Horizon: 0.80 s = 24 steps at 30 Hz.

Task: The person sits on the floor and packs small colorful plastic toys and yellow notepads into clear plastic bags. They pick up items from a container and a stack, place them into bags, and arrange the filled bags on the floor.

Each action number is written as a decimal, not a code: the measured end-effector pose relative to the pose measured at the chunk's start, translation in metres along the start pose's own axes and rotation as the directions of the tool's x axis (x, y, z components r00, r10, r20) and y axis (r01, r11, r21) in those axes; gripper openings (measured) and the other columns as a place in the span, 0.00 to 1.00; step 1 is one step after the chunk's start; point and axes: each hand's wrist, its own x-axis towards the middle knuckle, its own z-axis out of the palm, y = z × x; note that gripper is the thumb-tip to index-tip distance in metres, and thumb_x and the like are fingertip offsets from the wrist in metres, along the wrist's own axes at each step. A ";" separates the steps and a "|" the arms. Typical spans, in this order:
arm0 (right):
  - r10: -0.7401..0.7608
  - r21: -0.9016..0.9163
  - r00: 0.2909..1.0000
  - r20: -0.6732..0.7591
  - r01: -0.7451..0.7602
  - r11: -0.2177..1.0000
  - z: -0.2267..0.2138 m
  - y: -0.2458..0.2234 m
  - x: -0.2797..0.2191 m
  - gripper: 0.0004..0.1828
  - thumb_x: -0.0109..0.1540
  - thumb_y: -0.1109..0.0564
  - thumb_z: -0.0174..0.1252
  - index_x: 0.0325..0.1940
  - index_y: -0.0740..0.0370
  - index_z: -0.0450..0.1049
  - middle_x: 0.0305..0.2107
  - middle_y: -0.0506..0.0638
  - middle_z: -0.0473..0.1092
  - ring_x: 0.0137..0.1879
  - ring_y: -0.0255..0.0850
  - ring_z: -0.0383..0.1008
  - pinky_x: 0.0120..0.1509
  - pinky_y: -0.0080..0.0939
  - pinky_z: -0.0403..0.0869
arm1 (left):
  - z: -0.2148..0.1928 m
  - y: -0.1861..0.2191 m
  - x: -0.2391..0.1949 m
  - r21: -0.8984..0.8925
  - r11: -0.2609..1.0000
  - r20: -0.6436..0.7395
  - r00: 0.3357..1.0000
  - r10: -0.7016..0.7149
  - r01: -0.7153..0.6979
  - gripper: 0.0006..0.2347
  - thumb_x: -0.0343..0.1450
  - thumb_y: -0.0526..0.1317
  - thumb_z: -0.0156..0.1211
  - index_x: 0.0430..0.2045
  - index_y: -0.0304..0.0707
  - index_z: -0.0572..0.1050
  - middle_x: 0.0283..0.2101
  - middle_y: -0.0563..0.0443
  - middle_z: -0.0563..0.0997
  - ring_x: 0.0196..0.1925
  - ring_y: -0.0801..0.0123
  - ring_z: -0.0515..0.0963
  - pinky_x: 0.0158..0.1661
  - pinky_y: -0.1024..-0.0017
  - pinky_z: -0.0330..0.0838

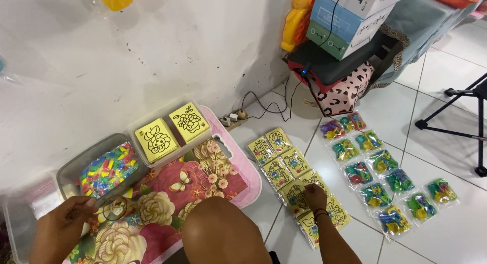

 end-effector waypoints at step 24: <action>-0.067 -0.105 0.996 -0.060 0.060 0.993 0.007 -0.015 -0.007 0.13 0.63 0.52 0.59 0.49 0.57 0.81 0.40 0.50 0.80 0.45 0.43 0.79 0.52 0.42 0.77 | -0.002 -0.024 0.003 0.115 0.993 -0.037 0.999 -0.015 0.020 0.10 0.77 0.37 0.61 0.46 0.26 0.83 0.34 0.37 0.91 0.39 0.55 0.89 0.40 0.61 0.81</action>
